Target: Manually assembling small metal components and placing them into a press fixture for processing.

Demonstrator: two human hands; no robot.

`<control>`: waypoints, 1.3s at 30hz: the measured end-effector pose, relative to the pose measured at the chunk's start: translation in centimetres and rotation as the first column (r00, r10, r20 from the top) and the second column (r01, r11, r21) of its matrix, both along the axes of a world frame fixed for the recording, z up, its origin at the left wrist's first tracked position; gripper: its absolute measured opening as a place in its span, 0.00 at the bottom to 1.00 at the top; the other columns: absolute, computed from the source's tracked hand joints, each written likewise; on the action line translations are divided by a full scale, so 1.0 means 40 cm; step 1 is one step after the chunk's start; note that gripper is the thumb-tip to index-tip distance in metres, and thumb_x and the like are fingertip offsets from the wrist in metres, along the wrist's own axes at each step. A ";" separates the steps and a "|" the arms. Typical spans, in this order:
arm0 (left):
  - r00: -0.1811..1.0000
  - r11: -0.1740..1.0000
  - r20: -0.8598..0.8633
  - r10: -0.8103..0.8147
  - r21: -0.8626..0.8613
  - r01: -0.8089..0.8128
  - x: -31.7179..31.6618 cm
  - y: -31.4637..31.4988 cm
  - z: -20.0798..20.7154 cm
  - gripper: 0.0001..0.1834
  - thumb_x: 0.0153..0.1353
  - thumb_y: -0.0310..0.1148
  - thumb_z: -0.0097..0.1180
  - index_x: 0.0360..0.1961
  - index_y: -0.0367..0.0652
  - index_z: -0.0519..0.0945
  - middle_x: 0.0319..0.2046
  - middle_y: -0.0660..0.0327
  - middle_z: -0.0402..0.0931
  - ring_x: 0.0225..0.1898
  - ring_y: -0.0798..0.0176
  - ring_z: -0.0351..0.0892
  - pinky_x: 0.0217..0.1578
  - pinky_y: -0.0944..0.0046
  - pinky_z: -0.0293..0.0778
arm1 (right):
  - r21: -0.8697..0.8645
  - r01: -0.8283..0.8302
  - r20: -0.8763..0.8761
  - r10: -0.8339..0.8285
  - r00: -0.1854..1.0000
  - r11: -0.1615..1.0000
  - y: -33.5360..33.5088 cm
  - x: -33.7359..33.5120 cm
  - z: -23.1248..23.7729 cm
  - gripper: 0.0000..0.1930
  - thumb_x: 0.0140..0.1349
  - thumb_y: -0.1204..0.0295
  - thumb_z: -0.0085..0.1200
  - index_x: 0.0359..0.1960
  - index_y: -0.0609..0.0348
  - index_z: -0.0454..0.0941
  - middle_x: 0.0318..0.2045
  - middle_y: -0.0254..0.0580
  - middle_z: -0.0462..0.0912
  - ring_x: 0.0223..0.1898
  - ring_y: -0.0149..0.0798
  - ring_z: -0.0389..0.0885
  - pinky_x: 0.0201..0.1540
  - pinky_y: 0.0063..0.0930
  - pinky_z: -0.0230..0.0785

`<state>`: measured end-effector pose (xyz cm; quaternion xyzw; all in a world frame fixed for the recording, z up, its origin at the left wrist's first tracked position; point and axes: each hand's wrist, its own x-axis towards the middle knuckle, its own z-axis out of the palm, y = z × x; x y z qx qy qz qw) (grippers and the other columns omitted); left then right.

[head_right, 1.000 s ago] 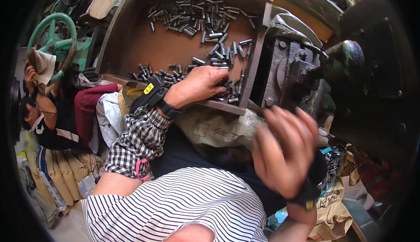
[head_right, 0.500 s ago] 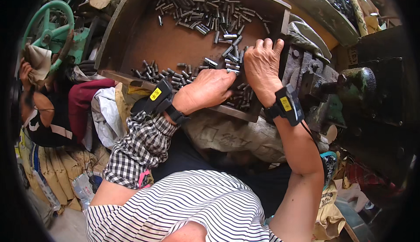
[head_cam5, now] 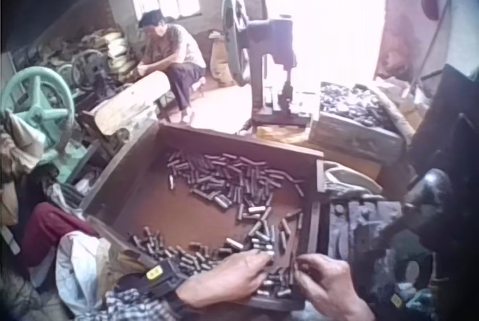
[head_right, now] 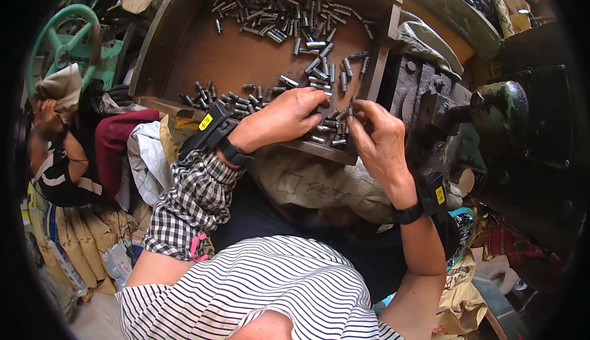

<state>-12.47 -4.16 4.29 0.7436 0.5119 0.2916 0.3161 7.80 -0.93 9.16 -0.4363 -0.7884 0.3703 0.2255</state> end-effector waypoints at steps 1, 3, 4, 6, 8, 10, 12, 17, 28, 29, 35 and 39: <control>1.000 1.000 -0.005 -0.002 -0.002 0.002 0.000 0.000 -0.002 0.11 0.52 0.26 0.55 0.37 0.34 0.74 0.30 0.50 0.76 0.35 0.47 0.76 0.36 0.53 0.71 | -0.002 0.002 -0.005 -0.002 1.000 1.000 -0.014 0.005 0.002 0.11 0.53 0.78 0.55 0.39 0.64 0.73 0.26 0.45 0.79 0.26 0.40 0.80 0.28 0.28 0.71; 0.980 0.993 0.194 -0.039 -0.100 0.059 0.007 0.012 0.023 0.12 0.55 0.28 0.56 0.38 0.32 0.74 0.24 0.55 0.75 0.28 0.57 0.77 0.30 0.60 0.72 | -0.481 0.107 -0.245 -0.250 0.937 0.870 -0.039 0.010 0.008 0.14 0.55 0.79 0.55 0.44 0.65 0.70 0.24 0.38 0.77 0.24 0.28 0.78 0.23 0.18 0.68; 0.938 0.955 0.343 0.044 -0.289 0.061 0.014 0.011 0.038 0.10 0.59 0.31 0.55 0.36 0.33 0.74 0.20 0.62 0.72 0.21 0.71 0.74 0.22 0.70 0.69 | -0.593 0.099 -0.236 -0.290 0.927 0.799 -0.041 0.015 0.021 0.18 0.56 0.80 0.54 0.48 0.65 0.68 0.25 0.33 0.76 0.23 0.20 0.76 0.20 0.13 0.65; 0.893 0.888 0.423 0.154 -0.456 0.063 0.018 0.017 0.078 0.09 0.60 0.31 0.54 0.36 0.35 0.74 0.20 0.64 0.72 0.21 0.74 0.72 0.20 0.73 0.68 | -0.641 0.072 -0.265 -0.308 0.914 0.765 -0.032 0.029 0.018 0.16 0.56 0.80 0.55 0.46 0.64 0.70 0.24 0.32 0.77 0.22 0.20 0.75 0.20 0.12 0.64; 0.794 0.749 0.532 0.296 -0.645 0.152 0.010 0.020 0.080 0.08 0.62 0.32 0.53 0.38 0.39 0.74 0.23 0.67 0.73 0.20 0.78 0.72 0.18 0.78 0.67 | -0.685 0.040 -0.292 -0.324 0.900 0.728 -0.022 0.037 0.016 0.13 0.56 0.79 0.55 0.44 0.64 0.72 0.24 0.31 0.77 0.22 0.20 0.74 0.19 0.12 0.63; 0.705 0.747 0.613 0.357 -0.640 0.179 0.021 0.012 0.079 0.08 0.62 0.32 0.53 0.38 0.38 0.73 0.25 0.66 0.73 0.21 0.78 0.73 0.19 0.78 0.68 | -0.700 0.033 -0.285 -0.321 0.903 0.714 -0.013 0.041 0.021 0.08 0.57 0.76 0.56 0.38 0.64 0.76 0.22 0.31 0.78 0.21 0.19 0.74 0.19 0.11 0.62; 0.575 0.732 0.708 0.411 -0.632 0.254 0.026 0.007 0.072 0.10 0.63 0.31 0.52 0.40 0.36 0.73 0.29 0.66 0.75 0.23 0.77 0.75 0.21 0.79 0.71 | -0.695 0.037 -0.284 -0.321 0.904 0.718 -0.015 0.038 0.030 0.06 0.58 0.75 0.56 0.36 0.64 0.78 0.22 0.31 0.78 0.21 0.19 0.74 0.20 0.11 0.62; 0.579 0.723 0.700 0.418 -0.642 0.254 0.036 0.004 0.077 0.10 0.63 0.31 0.52 0.42 0.36 0.73 0.29 0.65 0.75 0.24 0.77 0.75 0.21 0.79 0.71 | -0.680 0.010 -0.340 -0.327 0.882 0.733 -0.022 0.040 0.016 0.07 0.60 0.74 0.56 0.36 0.64 0.79 0.23 0.31 0.79 0.21 0.19 0.74 0.21 0.11 0.63; 0.451 0.694 0.760 0.468 -0.632 0.346 0.033 0.000 0.064 0.10 0.63 0.31 0.52 0.42 0.36 0.74 0.28 0.65 0.75 0.22 0.78 0.74 0.20 0.80 0.70 | -0.739 -0.026 -0.411 -0.420 0.809 0.674 -0.021 0.041 0.015 0.06 0.60 0.76 0.55 0.35 0.66 0.79 0.24 0.33 0.79 0.21 0.21 0.75 0.23 0.13 0.67; 0.441 0.691 0.760 0.477 -0.635 0.346 0.034 0.000 0.064 0.10 0.63 0.31 0.53 0.42 0.36 0.74 0.28 0.65 0.75 0.21 0.78 0.73 0.19 0.81 0.70 | -0.739 -0.025 -0.410 -0.420 0.809 0.674 -0.021 0.041 0.015 0.06 0.60 0.76 0.55 0.35 0.66 0.79 0.24 0.33 0.79 0.21 0.21 0.75 0.23 0.13 0.67; 0.466 0.702 0.743 0.480 -0.644 0.304 0.039 0.000 0.071 0.10 0.63 0.32 0.53 0.41 0.36 0.75 0.26 0.65 0.75 0.20 0.78 0.72 0.19 0.81 0.69 | -0.739 -0.013 -0.416 -0.440 0.796 0.674 -0.021 0.043 0.010 0.05 0.60 0.76 0.56 0.35 0.66 0.79 0.25 0.33 0.79 0.21 0.21 0.75 0.23 0.13 0.68; 0.524 0.701 0.708 0.474 -0.663 0.261 0.041 0.001 0.074 0.11 0.63 0.33 0.53 0.41 0.36 0.75 0.25 0.66 0.75 0.20 0.79 0.72 0.18 0.81 0.68 | -0.764 -0.036 -0.435 -0.474 0.766 0.644 -0.016 0.044 0.002 0.05 0.59 0.75 0.56 0.34 0.65 0.78 0.26 0.34 0.79 0.22 0.22 0.77 0.23 0.15 0.72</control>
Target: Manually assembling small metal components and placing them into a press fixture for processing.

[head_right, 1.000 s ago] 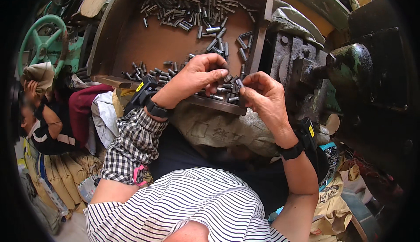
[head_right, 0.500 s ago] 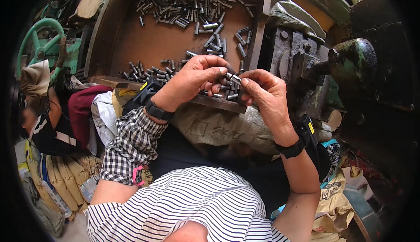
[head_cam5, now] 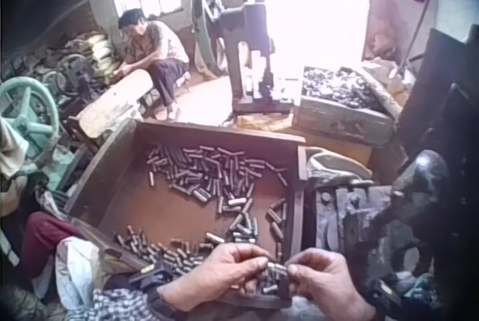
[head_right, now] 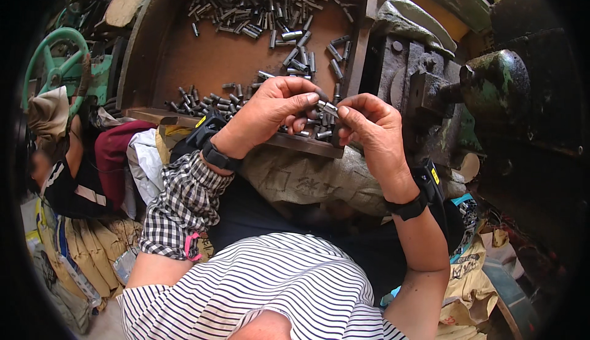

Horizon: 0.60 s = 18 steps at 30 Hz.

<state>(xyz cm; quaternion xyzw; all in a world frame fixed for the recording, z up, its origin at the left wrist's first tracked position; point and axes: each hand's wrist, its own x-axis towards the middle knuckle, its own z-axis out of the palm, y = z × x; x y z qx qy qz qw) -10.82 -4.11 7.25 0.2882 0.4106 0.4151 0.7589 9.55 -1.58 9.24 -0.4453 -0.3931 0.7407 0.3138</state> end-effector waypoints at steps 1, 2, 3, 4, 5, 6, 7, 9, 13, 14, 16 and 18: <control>1.000 1.000 0.000 0.000 -0.001 0.000 0.001 -0.001 -0.001 0.11 0.63 0.33 0.53 0.41 0.36 0.75 0.25 0.66 0.75 0.20 0.79 0.72 0.18 0.81 0.68 | -0.014 0.005 -0.009 -0.005 1.000 1.000 0.000 0.001 -0.001 0.05 0.59 0.75 0.56 0.34 0.65 0.78 0.26 0.34 0.79 0.22 0.23 0.77 0.23 0.16 0.73; 1.000 1.000 0.017 0.004 0.002 -0.004 0.000 -0.001 -0.003 0.10 0.63 0.33 0.53 0.41 0.36 0.75 0.25 0.66 0.75 0.19 0.79 0.72 0.18 0.81 0.68 | -0.014 0.005 -0.009 -0.005 1.000 1.000 0.000 0.001 -0.003 0.05 0.59 0.75 0.56 0.34 0.65 0.78 0.26 0.34 0.79 0.22 0.23 0.77 0.23 0.16 0.73; 0.999 1.000 0.034 0.007 0.004 -0.007 0.000 0.000 -0.004 0.10 0.63 0.33 0.53 0.40 0.36 0.76 0.25 0.66 0.75 0.19 0.79 0.72 0.18 0.81 0.68 | -0.015 0.009 -0.008 -0.009 1.000 1.000 0.000 0.002 -0.004 0.05 0.59 0.75 0.56 0.34 0.65 0.78 0.26 0.34 0.79 0.22 0.23 0.77 0.23 0.16 0.74; 0.999 1.000 0.034 0.007 0.004 -0.008 0.001 0.000 -0.003 0.10 0.63 0.33 0.53 0.40 0.36 0.76 0.25 0.66 0.75 0.19 0.79 0.72 0.18 0.81 0.68 | -0.015 0.014 -0.006 -0.014 1.000 1.000 0.000 0.002 -0.005 0.05 0.59 0.75 0.57 0.34 0.65 0.78 0.26 0.34 0.79 0.22 0.23 0.77 0.23 0.17 0.74; 1.000 1.000 0.025 0.009 0.001 -0.009 0.002 0.000 -0.002 0.10 0.63 0.33 0.53 0.40 0.36 0.76 0.25 0.66 0.75 0.19 0.79 0.71 0.18 0.81 0.68 | -0.016 0.013 -0.006 -0.013 1.000 1.000 0.000 0.002 -0.005 0.05 0.59 0.75 0.57 0.34 0.65 0.78 0.26 0.34 0.79 0.22 0.23 0.77 0.23 0.17 0.74; 1.000 1.000 0.015 0.009 -0.001 -0.009 0.003 0.000 0.000 0.10 0.63 0.33 0.53 0.40 0.37 0.76 0.24 0.66 0.74 0.19 0.79 0.71 0.18 0.81 0.68 | -0.021 0.016 -0.010 -0.016 1.000 1.000 0.001 0.002 -0.006 0.05 0.59 0.75 0.57 0.34 0.65 0.77 0.26 0.34 0.79 0.22 0.23 0.77 0.23 0.17 0.74; 1.000 1.000 0.015 0.009 -0.002 -0.009 0.004 0.000 0.001 0.10 0.63 0.33 0.53 0.40 0.37 0.76 0.24 0.66 0.74 0.19 0.79 0.71 0.18 0.81 0.68 | -0.027 0.018 -0.014 -0.018 1.000 0.999 0.002 0.002 -0.006 0.05 0.59 0.75 0.57 0.34 0.65 0.77 0.26 0.34 0.79 0.22 0.23 0.77 0.23 0.17 0.74; 0.998 1.000 -0.056 -0.001 0.030 0.003 0.008 0.000 0.003 0.10 0.63 0.33 0.53 0.39 0.36 0.76 0.24 0.66 0.75 0.19 0.79 0.72 0.18 0.81 0.68 | -0.034 0.021 -0.009 -0.021 1.000 0.999 0.002 0.004 -0.007 0.05 0.59 0.75 0.57 0.34 0.64 0.77 0.26 0.34 0.79 0.22 0.23 0.77 0.23 0.17 0.75; 0.994 0.998 -0.106 -0.027 0.049 0.032 0.017 -0.006 -0.001 0.10 0.63 0.33 0.53 0.39 0.37 0.76 0.24 0.66 0.75 0.19 0.79 0.72 0.18 0.80 0.69 | -0.061 0.013 0.020 -0.012 1.000 0.998 -0.002 0.000 -0.005 0.06 0.58 0.75 0.58 0.33 0.64 0.77 0.25 0.34 0.79 0.22 0.24 0.78 0.24 0.17 0.75; 0.990 0.997 -0.138 -0.022 0.064 0.031 0.022 -0.010 0.005 0.10 0.63 0.33 0.54 0.39 0.37 0.76 0.24 0.66 0.75 0.19 0.78 0.72 0.18 0.80 0.69 | -0.060 0.014 0.021 -0.013 1.000 0.998 -0.001 0.002 -0.003 0.06 0.58 0.75 0.58 0.33 0.64 0.77 0.25 0.34 0.79 0.22 0.24 0.78 0.24 0.17 0.75; 0.985 0.996 -0.170 -0.016 0.081 0.031 0.028 -0.017 0.022 0.09 0.63 0.32 0.54 0.39 0.37 0.76 0.24 0.66 0.75 0.18 0.78 0.73 0.18 0.79 0.69 | -0.169 -0.014 -0.035 0.008 0.999 0.986 0.003 0.007 0.005 0.08 0.57 0.75 0.58 0.36 0.64 0.75 0.25 0.35 0.79 0.21 0.24 0.78 0.23 0.18 0.74; 0.958 0.958 -0.249 -0.141 0.209 0.195 0.021 -0.019 0.045 0.10 0.61 0.33 0.56 0.39 0.36 0.77 0.23 0.66 0.76 0.17 0.77 0.73 0.16 0.78 0.69 | -0.231 -0.123 -0.110 0.100 0.989 0.965 0.019 0.026 0.015 0.10 0.56 0.76 0.59 0.38 0.65 0.74 0.24 0.35 0.79 0.21 0.25 0.78 0.23 0.17 0.74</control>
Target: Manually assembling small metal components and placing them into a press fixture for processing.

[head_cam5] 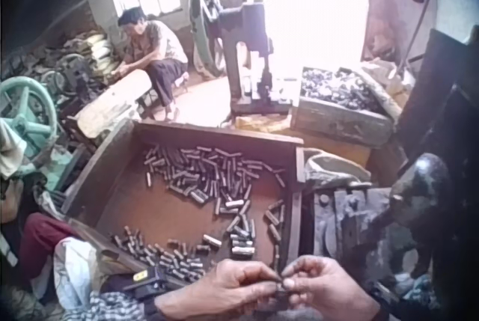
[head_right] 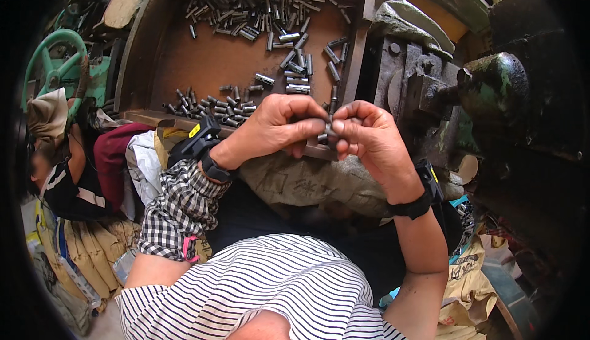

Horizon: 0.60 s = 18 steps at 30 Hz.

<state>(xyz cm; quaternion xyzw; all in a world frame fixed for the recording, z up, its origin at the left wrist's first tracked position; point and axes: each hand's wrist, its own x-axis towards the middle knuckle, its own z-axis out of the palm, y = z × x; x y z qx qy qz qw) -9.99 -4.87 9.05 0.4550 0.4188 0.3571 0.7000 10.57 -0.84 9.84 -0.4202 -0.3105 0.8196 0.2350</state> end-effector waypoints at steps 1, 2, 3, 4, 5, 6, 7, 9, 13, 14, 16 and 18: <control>0.988 0.981 0.090 -0.128 -0.136 0.140 -0.014 0.003 0.015 0.11 0.60 0.30 0.56 0.41 0.37 0.74 0.23 0.66 0.76 0.17 0.77 0.74 0.17 0.79 0.69 | -0.068 -0.099 -0.075 0.094 0.993 0.993 0.007 0.005 0.006 0.12 0.56 0.76 0.59 0.40 0.65 0.73 0.24 0.35 0.78 0.21 0.25 0.78 0.23 0.17 0.74; 0.970 0.958 0.144 -0.195 -0.185 0.220 -0.017 0.002 0.032 0.14 0.59 0.30 0.58 0.44 0.37 0.73 0.26 0.64 0.76 0.17 0.77 0.72 0.16 0.80 0.68 | -0.065 -0.102 -0.077 0.097 0.992 0.993 0.004 0.000 0.015 0.12 0.56 0.76 0.59 0.40 0.65 0.73 0.24 0.35 0.78 0.21 0.25 0.78 0.23 0.17 0.74; 0.955 0.954 0.172 -0.243 -0.136 0.268 -0.021 -0.002 0.016 0.16 0.58 0.30 0.59 0.46 0.37 0.71 0.28 0.63 0.75 0.18 0.78 0.71 0.16 0.79 0.67 | -0.006 -0.166 -0.044 0.165 0.985 0.986 -0.004 -0.010 0.025 0.14 0.55 0.76 0.60 0.41 0.66 0.71 0.23 0.36 0.78 0.20 0.26 0.78 0.23 0.17 0.73; 0.936 0.946 0.198 -0.292 -0.086 0.313 -0.026 -0.005 0.000 0.19 0.57 0.30 0.60 0.48 0.37 0.70 0.31 0.63 0.75 0.19 0.79 0.71 0.16 0.79 0.67 | 0.052 -0.231 -0.007 0.231 0.973 0.972 -0.012 -0.018 0.031 0.16 0.55 0.76 0.60 0.43 0.66 0.70 0.23 0.36 0.78 0.20 0.26 0.78 0.22 0.17 0.73; 0.937 0.947 0.196 -0.291 -0.084 0.311 -0.033 -0.002 0.005 0.19 0.57 0.30 0.60 0.48 0.37 0.70 0.31 0.63 0.75 0.19 0.79 0.71 0.16 0.79 0.67 | 0.070 -0.204 -0.008 0.205 0.979 0.976 -0.015 -0.023 0.028 0.17 0.54 0.76 0.61 0.43 0.67 0.69 0.23 0.35 0.78 0.20 0.26 0.78 0.22 0.16 0.72; 0.927 0.935 0.182 -0.329 -0.072 0.346 -0.040 0.002 0.015 0.20 0.58 0.30 0.59 0.50 0.37 0.70 0.33 0.63 0.75 0.21 0.79 0.70 0.16 0.79 0.66 | 0.072 -0.206 -0.009 0.208 0.978 0.976 -0.015 -0.032 0.029 0.17 0.54 0.76 0.61 0.43 0.67 0.69 0.23 0.35 0.78 0.20 0.26 0.78 0.22 0.16 0.72; 0.915 0.923 0.168 -0.366 -0.062 0.380 -0.047 0.005 0.019 0.21 0.58 0.30 0.59 0.51 0.38 0.69 0.35 0.62 0.74 0.23 0.80 0.69 0.16 0.79 0.65 | 0.094 -0.239 0.053 0.235 0.971 0.966 -0.014 -0.045 0.030 0.17 0.55 0.75 0.61 0.43 0.68 0.69 0.23 0.36 0.78 0.20 0.26 0.78 0.22 0.16 0.72; 0.950 0.943 0.066 -0.304 0.166 0.290 -0.063 0.014 -0.026 0.22 0.59 0.30 0.58 0.53 0.38 0.68 0.35 0.63 0.75 0.23 0.80 0.69 0.16 0.79 0.65 | 0.120 -0.289 0.150 0.270 0.951 0.950 0.000 -0.067 0.039 0.15 0.56 0.75 0.59 0.43 0.68 0.69 0.23 0.36 0.78 0.19 0.26 0.77 0.21 0.16 0.71; 0.959 0.966 0.162 0.232 -0.152 -0.208 -0.102 0.025 -0.017 0.16 0.62 0.27 0.49 0.51 0.39 0.70 0.33 0.60 0.78 0.21 0.77 0.72 0.16 0.80 0.65 | 0.751 -0.613 0.660 -0.329 0.676 0.246 0.068 -0.116 0.004 0.07 0.54 0.75 0.56 0.34 0.64 0.74 0.24 0.39 0.77 0.22 0.34 0.79 0.22 0.25 0.71; 0.890 0.916 0.237 0.389 -0.199 -0.347 -0.123 0.026 -0.036 0.14 0.62 0.27 0.47 0.48 0.38 0.70 0.31 0.59 0.78 0.21 0.76 0.73 0.16 0.80 0.66 | 0.578 -0.809 0.632 -0.567 0.529 -0.110 0.089 -0.133 -0.009 0.07 0.53 0.75 0.55 0.33 0.63 0.74 0.25 0.40 0.76 0.25 0.36 0.80 0.23 0.26 0.71; 0.843 0.870 0.239 0.482 -0.245 -0.428 -0.134 0.037 -0.027 0.11 0.61 0.27 0.47 0.45 0.37 0.71 0.30 0.59 0.77 0.22 0.73 0.76 0.16 0.79 0.67 | 0.451 -0.873 0.618 -0.640 0.456 -0.186 0.120 -0.160 -0.060 0.05 0.49 0.74 0.53 0.29 0.59 0.76 0.25 0.38 0.75 0.29 0.37 0.79 0.26 0.28 0.68; 0.881 0.871 0.056 0.471 -0.192 -0.453 -0.142 0.041 -0.016 0.12 0.59 0.27 0.47 0.44 0.36 0.71 0.29 0.60 0.77 0.23 0.74 0.77 0.16 0.79 0.68 | 0.081 -0.988 0.682 -0.716 0.152 -0.132 0.130 -0.189 -0.092 0.03 0.48 0.73 0.52 0.24 0.55 0.78 0.24 0.37 0.75 0.28 0.35 0.76 0.28 0.28 0.63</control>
